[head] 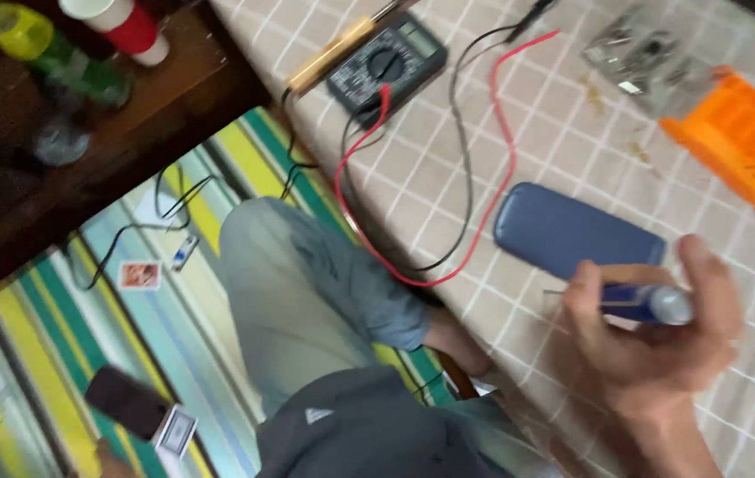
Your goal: A person is disassembling a blue smartphone using a screwdriver on a repair bench.
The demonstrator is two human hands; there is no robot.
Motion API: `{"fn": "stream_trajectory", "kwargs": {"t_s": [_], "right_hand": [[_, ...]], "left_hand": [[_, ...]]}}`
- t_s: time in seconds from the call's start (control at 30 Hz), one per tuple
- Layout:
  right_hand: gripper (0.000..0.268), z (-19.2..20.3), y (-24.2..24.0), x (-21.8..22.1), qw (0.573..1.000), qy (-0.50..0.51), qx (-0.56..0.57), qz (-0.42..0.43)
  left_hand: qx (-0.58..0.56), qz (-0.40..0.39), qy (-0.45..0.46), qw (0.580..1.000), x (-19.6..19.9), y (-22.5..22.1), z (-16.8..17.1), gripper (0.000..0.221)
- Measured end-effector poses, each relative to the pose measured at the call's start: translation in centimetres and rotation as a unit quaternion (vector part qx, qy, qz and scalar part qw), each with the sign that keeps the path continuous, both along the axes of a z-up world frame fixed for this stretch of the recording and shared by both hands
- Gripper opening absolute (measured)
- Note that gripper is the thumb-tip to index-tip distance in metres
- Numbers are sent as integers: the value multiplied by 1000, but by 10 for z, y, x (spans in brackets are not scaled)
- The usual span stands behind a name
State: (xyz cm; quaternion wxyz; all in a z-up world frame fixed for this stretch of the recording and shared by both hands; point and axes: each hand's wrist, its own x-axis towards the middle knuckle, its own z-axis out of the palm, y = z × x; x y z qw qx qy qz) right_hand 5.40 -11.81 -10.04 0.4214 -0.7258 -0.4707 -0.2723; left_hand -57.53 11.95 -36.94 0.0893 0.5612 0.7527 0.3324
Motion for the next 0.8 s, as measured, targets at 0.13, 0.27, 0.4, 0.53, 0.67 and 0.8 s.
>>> {"fn": "stream_trajectory", "kwargs": {"t_s": [0.13,0.27,0.4,0.53,0.67,0.8], "right_hand": [[58,5,-1,3,993,-109,-16,-47],[55,3,-8,4,997,-68,-14,-21],[59,-4,-13,6,1000,-10,-1,9],[56,1,-8,2,999,-30,-17,10],[46,5,-8,3,998,-29,-28,55],[44,5,-7,-5,993,93,-35,63]], "left_hand": [[-220,254,5,942,-49,-3,2,67],[-392,264,42,880,-9,9,45,80],[-365,370,35,853,-6,11,28,86],[-274,264,-39,924,-34,-1,9,61],[-217,228,-142,938,-29,10,0,32],[-263,288,-140,910,2,14,28,28]]}}
